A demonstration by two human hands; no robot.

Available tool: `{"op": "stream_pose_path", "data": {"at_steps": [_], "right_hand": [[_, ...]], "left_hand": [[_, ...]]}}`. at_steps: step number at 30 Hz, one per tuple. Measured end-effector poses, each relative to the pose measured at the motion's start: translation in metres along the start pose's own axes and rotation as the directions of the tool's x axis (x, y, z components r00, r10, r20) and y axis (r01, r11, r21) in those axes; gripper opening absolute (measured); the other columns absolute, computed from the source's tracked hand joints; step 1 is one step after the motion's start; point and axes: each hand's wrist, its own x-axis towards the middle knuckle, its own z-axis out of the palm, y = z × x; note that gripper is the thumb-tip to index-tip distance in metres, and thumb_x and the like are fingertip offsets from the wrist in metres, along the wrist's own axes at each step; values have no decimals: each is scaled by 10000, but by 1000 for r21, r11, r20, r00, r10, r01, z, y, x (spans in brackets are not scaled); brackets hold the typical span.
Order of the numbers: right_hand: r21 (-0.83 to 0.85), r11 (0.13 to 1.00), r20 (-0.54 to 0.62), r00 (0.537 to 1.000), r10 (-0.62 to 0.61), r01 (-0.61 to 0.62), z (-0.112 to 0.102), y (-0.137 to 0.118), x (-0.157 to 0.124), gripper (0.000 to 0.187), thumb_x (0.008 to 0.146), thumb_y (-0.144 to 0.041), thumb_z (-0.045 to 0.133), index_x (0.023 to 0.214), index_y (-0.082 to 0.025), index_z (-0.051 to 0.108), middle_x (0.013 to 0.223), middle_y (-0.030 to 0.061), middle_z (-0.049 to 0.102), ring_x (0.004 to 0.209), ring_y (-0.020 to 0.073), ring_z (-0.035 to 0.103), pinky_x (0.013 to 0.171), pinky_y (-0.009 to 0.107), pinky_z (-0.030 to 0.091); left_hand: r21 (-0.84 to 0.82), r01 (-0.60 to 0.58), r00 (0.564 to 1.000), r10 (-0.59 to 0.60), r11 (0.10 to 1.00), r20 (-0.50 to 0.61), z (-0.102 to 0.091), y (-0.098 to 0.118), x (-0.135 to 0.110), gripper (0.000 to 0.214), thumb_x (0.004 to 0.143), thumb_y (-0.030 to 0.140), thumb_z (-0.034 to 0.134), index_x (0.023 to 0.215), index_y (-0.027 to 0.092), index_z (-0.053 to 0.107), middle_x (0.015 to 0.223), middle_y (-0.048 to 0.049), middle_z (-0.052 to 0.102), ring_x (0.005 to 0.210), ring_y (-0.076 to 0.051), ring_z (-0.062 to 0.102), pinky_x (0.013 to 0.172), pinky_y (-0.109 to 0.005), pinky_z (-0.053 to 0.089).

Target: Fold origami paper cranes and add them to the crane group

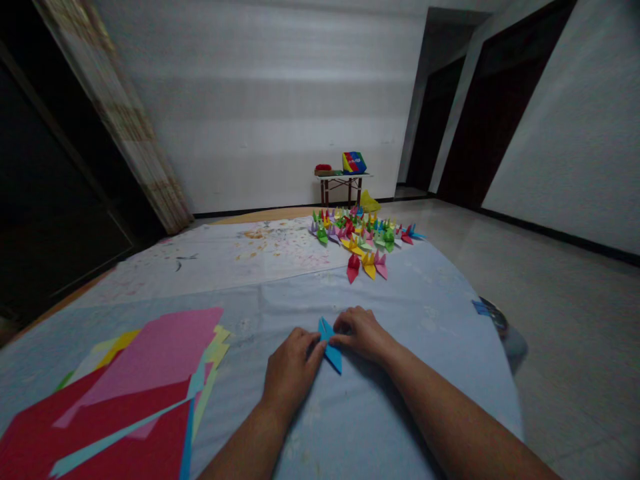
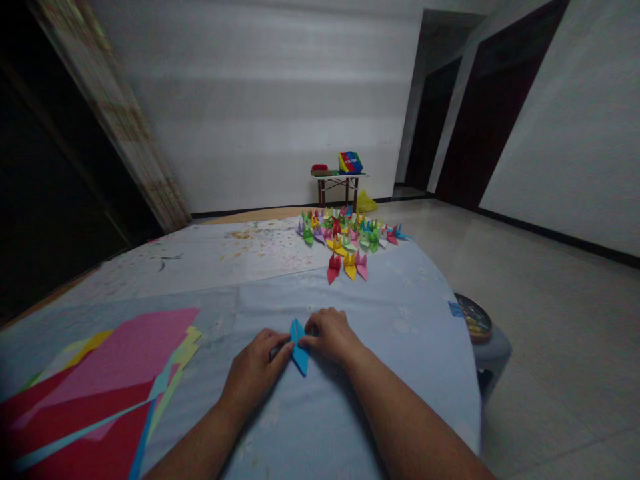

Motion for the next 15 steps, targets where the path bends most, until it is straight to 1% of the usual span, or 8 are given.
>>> {"op": "stream_pose_path", "data": {"at_steps": [3, 6, 11, 13, 15], "right_hand": [[-3, 1000, -37, 999, 12, -12, -1, 0, 0, 275, 765, -463, 565, 832, -213, 659, 823, 38, 629, 831, 178, 516, 737, 283, 300], [-40, 999, -74, 997, 27, -30, -3, 1, 1, 311, 847, -430, 453, 834, -199, 660, 821, 52, 638, 824, 173, 520, 723, 276, 293], [-135, 991, -10, 1000, 15, -16, -2, -1, 2, 379, 877, -423, 388, 748, -179, 649, 780, 65, 644, 767, 167, 524, 660, 273, 270], [-140, 990, 0, 1000, -9, 9, -1, -2, 2, 393, 882, -420, 377, 725, -176, 643, 766, 63, 644, 749, 161, 524, 650, 273, 264], [-109, 993, 0, 999, -40, 40, -1, -3, 1, 380, 879, -412, 385, 723, -178, 640, 761, 55, 644, 746, 156, 524, 651, 268, 268]], "left_hand": [[-48, 12, 999, -13, 999, -34, 1, -1, 2, 296, 860, 386, 404, 986, 238, 628, 914, -28, 629, 847, -164, 582, 742, -246, 402], [-108, 47, 997, -53, 993, -55, 0, -2, 3, 325, 861, 399, 383, 965, 221, 634, 896, -40, 658, 821, -181, 592, 728, -258, 407], [-174, 66, 996, -75, 983, -49, -2, 0, 3, 359, 868, 423, 351, 855, 219, 645, 785, -28, 673, 730, -183, 600, 633, -241, 389], [-190, 76, 995, -87, 979, -51, -1, 0, 2, 365, 864, 429, 352, 820, 217, 646, 750, -27, 670, 706, -183, 597, 614, -236, 380], [-225, 88, 993, -104, 970, -59, -1, 1, 2, 364, 855, 431, 366, 791, 215, 650, 715, -26, 669, 684, -182, 596, 605, -231, 376]]}}
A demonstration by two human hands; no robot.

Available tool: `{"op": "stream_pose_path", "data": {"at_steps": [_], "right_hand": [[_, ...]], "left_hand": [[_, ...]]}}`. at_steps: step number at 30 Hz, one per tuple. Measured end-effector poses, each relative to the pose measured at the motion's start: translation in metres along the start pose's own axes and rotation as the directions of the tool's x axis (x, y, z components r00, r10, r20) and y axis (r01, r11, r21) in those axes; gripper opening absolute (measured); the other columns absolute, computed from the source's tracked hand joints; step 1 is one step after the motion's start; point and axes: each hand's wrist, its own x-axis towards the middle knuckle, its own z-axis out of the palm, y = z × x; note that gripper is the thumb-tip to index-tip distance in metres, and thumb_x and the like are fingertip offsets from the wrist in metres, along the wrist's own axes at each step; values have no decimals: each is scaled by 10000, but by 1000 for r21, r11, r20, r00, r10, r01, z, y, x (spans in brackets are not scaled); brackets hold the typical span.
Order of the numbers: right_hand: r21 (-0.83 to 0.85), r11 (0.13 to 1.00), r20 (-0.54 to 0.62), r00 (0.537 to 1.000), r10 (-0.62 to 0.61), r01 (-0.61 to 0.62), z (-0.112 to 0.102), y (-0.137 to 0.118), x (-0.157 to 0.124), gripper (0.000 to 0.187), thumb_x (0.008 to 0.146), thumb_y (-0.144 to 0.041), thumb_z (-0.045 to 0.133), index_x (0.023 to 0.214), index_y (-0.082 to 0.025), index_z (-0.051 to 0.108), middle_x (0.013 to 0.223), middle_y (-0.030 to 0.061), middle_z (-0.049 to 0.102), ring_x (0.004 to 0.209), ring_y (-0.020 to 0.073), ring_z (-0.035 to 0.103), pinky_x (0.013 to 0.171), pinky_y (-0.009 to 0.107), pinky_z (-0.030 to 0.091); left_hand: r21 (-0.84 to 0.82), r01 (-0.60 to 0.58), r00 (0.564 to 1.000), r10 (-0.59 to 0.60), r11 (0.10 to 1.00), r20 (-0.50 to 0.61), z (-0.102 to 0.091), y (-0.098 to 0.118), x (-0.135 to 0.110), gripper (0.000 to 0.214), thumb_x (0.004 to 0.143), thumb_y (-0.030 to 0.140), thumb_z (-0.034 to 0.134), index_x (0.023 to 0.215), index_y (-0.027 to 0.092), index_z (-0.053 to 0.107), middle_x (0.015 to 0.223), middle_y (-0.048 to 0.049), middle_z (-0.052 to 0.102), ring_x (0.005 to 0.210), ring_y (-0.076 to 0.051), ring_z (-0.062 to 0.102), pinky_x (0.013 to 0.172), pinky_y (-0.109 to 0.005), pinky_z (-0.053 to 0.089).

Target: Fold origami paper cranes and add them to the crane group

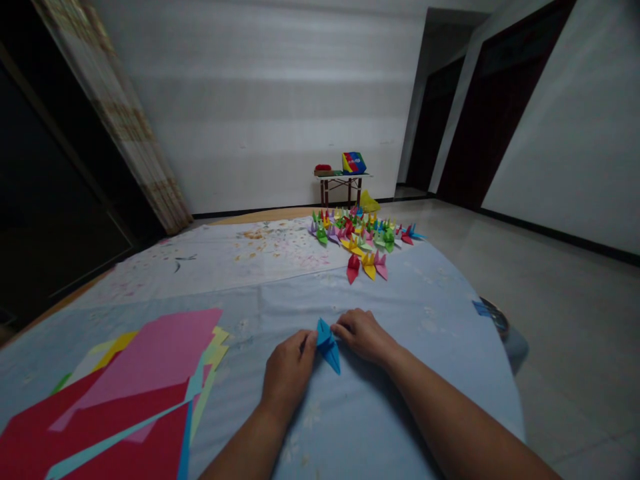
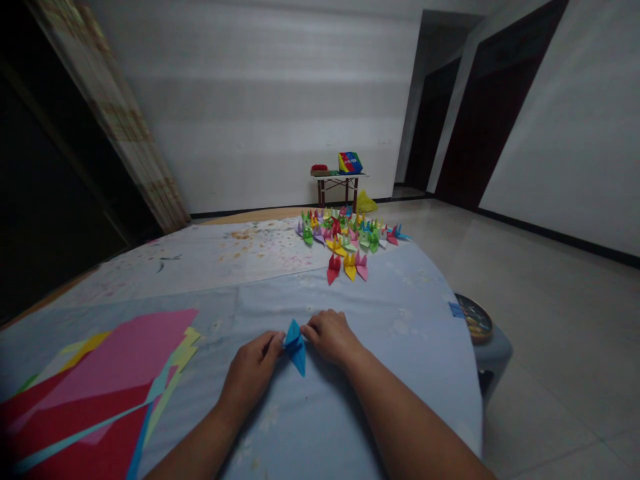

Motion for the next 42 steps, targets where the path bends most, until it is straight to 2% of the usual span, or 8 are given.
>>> {"op": "stream_pose_path", "data": {"at_steps": [7, 10, 14, 19, 22, 28, 34, 42], "right_hand": [[294, 954, -16, 999, -51, 53, 6, 0, 2, 327, 851, -349, 419, 684, -145, 612, 652, 15, 584, 626, 114, 491, 585, 223, 314], [497, 867, -5, 1000, 12, -7, 7, 1, 4, 281, 825, -345, 450, 727, -135, 608, 637, -3, 562, 590, 103, 470, 549, 208, 333], [678, 735, -38, 997, 64, -21, 6, 1, 5, 274, 803, -371, 489, 718, -133, 594, 602, -21, 530, 557, 90, 440, 530, 202, 342], [820, 573, -50, 997, 51, 12, 4, 0, 6, 303, 757, -430, 560, 703, -134, 595, 608, -16, 557, 568, 92, 472, 569, 215, 378], [849, 528, -42, 998, 38, 16, 2, -2, 5, 314, 734, -445, 589, 725, -132, 615, 630, -9, 579, 585, 98, 491, 584, 222, 391], [834, 547, -82, 997, 1, 68, -1, -6, 2, 317, 722, -440, 602, 749, -128, 654, 649, 5, 595, 607, 110, 507, 596, 233, 396], [850, 524, -22, 998, -54, 47, -5, -9, 0, 321, 727, -443, 604, 739, -125, 648, 603, -12, 561, 562, 89, 470, 552, 215, 360], [896, 442, -48, 999, 0, 43, -16, -13, -2, 310, 730, -449, 605, 704, -141, 627, 592, -21, 541, 545, 78, 437, 549, 213, 343]], "left_hand": [[-136, 11, 1000, -14, 991, -20, 3, -1, 1, 358, 831, 436, 411, 749, 195, 661, 637, -11, 648, 627, -171, 584, 585, -233, 386], [-285, 20, 1000, -21, 958, 0, 7, -2, 3, 325, 810, 430, 462, 863, 180, 661, 757, -30, 667, 705, -177, 597, 636, -246, 422], [-483, 119, 989, -148, 867, -22, 13, -4, 7, 465, 712, 430, 602, 1082, 149, 572, 921, -74, 638, 684, -165, 592, 604, -260, 458], [-643, 169, 983, -179, 747, 50, 13, -3, 9, 519, 687, 422, 637, 1112, 136, 551, 950, -90, 641, 662, -148, 582, 576, -244, 458], [-683, 193, 981, -159, 704, 114, 9, -1, 10, 439, 713, 418, 614, 1055, 143, 605, 873, -67, 672, 684, -157, 586, 612, -245, 454], [-718, 237, 971, -168, 655, 167, 9, -2, 11, 386, 710, 426, 620, 958, 133, 662, 747, -39, 672, 661, -161, 571, 648, -262, 442], [-764, 263, 960, -84, 590, 266, 9, 0, 8, 359, 751, 392, 602, 992, 131, 655, 772, -45, 672, 701, -160, 567, 684, -263, 427], [-787, 391, 906, -50, 478, 420, 9, 7, 3, 347, 722, 372, 649, 991, 154, 654, 744, -27, 638, 653, -125, 548, 645, -235, 419]]}}
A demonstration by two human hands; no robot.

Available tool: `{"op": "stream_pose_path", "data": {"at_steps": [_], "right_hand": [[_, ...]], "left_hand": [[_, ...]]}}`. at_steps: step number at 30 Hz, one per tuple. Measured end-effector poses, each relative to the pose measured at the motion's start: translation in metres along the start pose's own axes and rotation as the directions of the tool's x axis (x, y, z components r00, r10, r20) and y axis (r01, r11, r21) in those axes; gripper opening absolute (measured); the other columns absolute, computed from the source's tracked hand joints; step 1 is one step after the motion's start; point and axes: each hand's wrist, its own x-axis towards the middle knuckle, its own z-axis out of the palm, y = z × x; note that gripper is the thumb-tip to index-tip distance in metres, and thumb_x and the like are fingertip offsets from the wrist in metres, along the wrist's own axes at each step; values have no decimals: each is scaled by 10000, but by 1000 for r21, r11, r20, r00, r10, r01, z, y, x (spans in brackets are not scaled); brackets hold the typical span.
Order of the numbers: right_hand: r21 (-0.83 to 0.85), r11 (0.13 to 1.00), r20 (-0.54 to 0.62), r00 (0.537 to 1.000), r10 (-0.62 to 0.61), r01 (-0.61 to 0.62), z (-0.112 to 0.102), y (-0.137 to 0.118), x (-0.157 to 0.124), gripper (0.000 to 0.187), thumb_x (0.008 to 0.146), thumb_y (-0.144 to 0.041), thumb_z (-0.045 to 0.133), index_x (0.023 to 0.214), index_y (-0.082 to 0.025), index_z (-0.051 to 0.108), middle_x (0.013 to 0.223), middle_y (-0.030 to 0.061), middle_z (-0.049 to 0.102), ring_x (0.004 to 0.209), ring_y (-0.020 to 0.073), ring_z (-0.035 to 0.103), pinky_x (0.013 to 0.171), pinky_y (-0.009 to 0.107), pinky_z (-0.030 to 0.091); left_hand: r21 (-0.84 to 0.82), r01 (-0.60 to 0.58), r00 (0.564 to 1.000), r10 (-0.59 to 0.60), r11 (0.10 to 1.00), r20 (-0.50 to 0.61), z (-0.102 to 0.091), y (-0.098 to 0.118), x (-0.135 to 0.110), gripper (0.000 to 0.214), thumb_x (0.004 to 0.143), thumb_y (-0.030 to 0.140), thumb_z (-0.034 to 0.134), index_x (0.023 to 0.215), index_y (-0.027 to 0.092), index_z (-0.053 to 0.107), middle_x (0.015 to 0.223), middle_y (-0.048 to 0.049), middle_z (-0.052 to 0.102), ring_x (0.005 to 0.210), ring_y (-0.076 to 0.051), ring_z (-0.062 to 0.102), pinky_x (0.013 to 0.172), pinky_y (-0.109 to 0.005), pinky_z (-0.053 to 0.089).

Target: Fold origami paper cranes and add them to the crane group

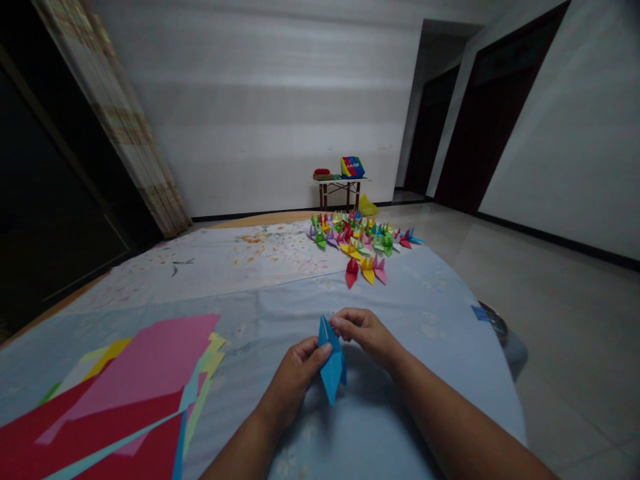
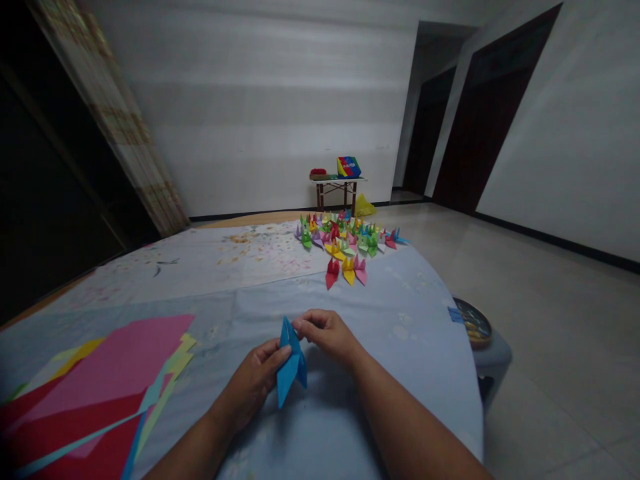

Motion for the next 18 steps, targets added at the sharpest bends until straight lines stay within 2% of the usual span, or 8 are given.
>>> {"op": "stream_pose_path", "data": {"at_steps": [5, 13, 18], "right_hand": [[100, 995, 7, 1000, 23, -23, 1, 0, 0, 262, 691, -394, 663, 774, -146, 643, 590, -32, 543, 532, 68, 427, 535, 209, 335], [151, 987, 26, 998, 52, -55, 1, 8, 0, 285, 679, -404, 676, 808, -151, 651, 592, -31, 545, 521, 63, 415, 519, 204, 326], [156, 987, 32, 999, 44, -48, 2, 10, 1, 292, 699, -419, 659, 817, -153, 648, 572, -38, 522, 522, 62, 409, 512, 198, 325]], "left_hand": [[-23, 19, 999, -18, 1000, 51, 0, 2, 0, 326, 735, 379, 636, 952, 136, 652, 626, 14, 562, 552, -84, 472, 574, -204, 381], [-118, 87, 996, -84, 989, 35, 4, 3, -2, 324, 669, 421, 682, 784, 120, 653, 592, 14, 545, 517, -83, 462, 535, -205, 369], [-146, 52, 997, -43, 988, 61, 5, 3, -1, 342, 696, 404, 665, 896, 126, 660, 617, 1, 566, 561, -99, 496, 578, -214, 394]]}}
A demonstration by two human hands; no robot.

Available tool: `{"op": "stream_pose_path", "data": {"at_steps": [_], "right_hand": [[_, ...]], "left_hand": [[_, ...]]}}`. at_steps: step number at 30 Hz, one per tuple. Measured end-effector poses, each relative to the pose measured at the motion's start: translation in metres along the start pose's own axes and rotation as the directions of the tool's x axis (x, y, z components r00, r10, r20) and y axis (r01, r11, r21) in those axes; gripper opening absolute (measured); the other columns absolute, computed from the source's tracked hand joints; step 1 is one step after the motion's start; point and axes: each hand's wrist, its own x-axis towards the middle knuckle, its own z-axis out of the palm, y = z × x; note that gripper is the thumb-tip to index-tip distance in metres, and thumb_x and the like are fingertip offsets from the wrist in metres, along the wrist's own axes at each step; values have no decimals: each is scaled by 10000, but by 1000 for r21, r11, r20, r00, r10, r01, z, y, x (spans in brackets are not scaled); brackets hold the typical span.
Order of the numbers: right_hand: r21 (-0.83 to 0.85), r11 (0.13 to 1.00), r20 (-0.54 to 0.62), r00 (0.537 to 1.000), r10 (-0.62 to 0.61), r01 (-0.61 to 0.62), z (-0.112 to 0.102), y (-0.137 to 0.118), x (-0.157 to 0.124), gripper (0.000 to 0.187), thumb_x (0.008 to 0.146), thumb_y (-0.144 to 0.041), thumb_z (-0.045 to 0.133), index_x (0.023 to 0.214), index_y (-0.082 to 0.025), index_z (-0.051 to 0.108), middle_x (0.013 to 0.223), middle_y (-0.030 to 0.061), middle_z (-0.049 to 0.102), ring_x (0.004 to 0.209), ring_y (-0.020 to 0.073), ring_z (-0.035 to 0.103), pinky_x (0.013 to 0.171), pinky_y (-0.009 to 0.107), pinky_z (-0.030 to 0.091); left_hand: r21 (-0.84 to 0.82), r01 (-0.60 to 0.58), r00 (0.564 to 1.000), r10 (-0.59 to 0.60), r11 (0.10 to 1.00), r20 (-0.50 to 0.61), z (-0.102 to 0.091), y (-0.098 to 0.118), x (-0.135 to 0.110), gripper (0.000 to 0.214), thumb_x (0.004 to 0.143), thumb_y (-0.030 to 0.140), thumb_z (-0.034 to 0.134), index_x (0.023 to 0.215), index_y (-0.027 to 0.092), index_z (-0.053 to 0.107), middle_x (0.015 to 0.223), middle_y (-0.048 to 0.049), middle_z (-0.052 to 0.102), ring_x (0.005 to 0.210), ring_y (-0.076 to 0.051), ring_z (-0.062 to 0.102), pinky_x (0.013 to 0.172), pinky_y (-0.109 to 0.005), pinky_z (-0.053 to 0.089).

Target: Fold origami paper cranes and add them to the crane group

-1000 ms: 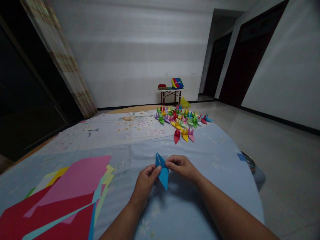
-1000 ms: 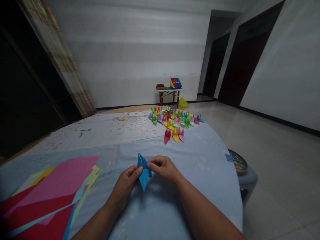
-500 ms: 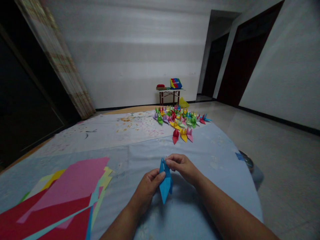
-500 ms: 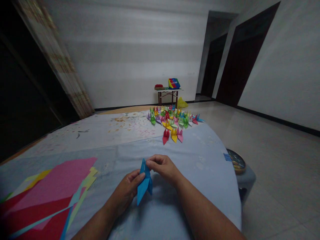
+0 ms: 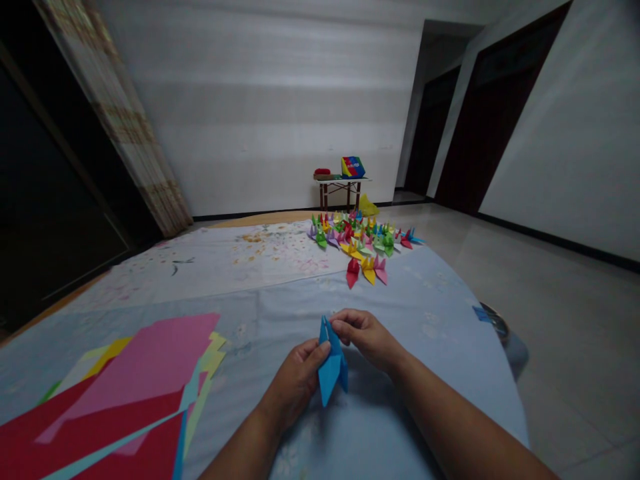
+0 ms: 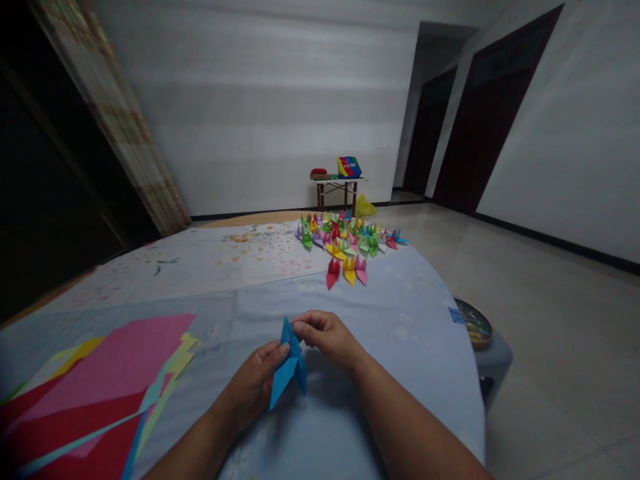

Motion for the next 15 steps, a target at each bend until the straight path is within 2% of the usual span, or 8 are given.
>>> {"op": "stream_pose_path", "data": {"at_steps": [8, 15], "right_hand": [[-13, 1000, 5, 1000, -1, 1, 2, -1, 0, 311, 690, -440, 657, 805, -152, 643, 565, -38, 528, 513, 63, 421, 509, 200, 336], [8, 999, 23, 999, 35, -36, 6, -10, -3, 292, 640, -409, 702, 744, -147, 627, 606, -26, 583, 543, 78, 483, 545, 218, 377]], "left_hand": [[6, -12, 1000, 12, 1000, -13, 3, 3, -2, 361, 705, 440, 643, 894, 134, 671, 664, -22, 610, 627, -123, 541, 642, -233, 425], [50, 48, 997, -45, 998, -64, 1, 3, -3, 350, 685, 461, 649, 745, 117, 666, 598, -13, 585, 538, -109, 507, 541, -219, 393]]}}
